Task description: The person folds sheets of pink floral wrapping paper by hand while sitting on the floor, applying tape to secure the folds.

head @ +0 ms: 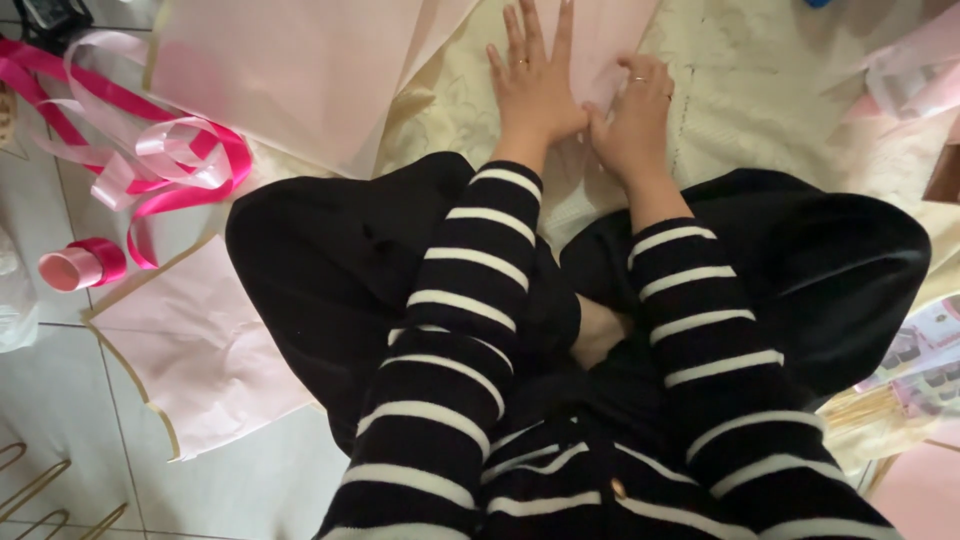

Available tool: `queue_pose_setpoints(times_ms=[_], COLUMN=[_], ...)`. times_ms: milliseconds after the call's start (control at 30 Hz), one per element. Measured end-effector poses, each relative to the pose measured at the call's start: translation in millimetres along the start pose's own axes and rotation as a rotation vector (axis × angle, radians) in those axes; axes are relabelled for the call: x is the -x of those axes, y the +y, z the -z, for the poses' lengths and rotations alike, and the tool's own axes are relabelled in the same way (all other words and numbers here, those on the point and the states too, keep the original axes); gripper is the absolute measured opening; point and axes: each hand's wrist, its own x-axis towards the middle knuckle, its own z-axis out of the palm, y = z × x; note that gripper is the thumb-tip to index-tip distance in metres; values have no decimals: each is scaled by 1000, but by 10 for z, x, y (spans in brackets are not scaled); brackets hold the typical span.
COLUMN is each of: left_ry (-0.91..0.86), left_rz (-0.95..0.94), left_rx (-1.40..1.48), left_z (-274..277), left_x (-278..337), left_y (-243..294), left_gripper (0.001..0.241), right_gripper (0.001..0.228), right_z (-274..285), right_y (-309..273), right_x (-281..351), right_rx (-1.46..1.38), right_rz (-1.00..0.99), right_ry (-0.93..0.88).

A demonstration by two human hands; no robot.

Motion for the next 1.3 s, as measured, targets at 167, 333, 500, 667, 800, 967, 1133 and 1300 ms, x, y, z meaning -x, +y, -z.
queue_pose_setpoints(times_ms=[167, 333, 500, 667, 800, 967, 1133, 1300], left_ry=[231, 326, 438, 667, 464, 529, 345, 290], left_rz=[253, 365, 569, 533, 664, 707, 695, 671], left_rx=[381, 592, 1138, 1043, 1176, 1258, 1419, 1177], left_z=[-163, -16, -64, -691, -591, -1069, -864, -883], left_x=[34, 181, 98, -248, -231, -545, -323, -294], left_y=[117, 61, -168, -627, -687, -574, -340, -384], left_gripper=[142, 111, 87, 32, 40, 40, 57, 62], right_gripper=[58, 55, 27, 59, 57, 36, 57, 12], right_z=[-32, -315, -241, 435, 169, 45, 116, 15], right_y=[-16, 602, 1097, 694, 1371, 956, 315, 675], right_x=[1, -23, -194, -277, -209, -113, 19, -10], right_rx=[-185, -348, 0, -34, 174, -21, -502, -395], right_rz=[-142, -485, -175, -816, -680, -519, -788, -758], right_ry=[68, 229, 492, -58, 294, 209, -29, 198])
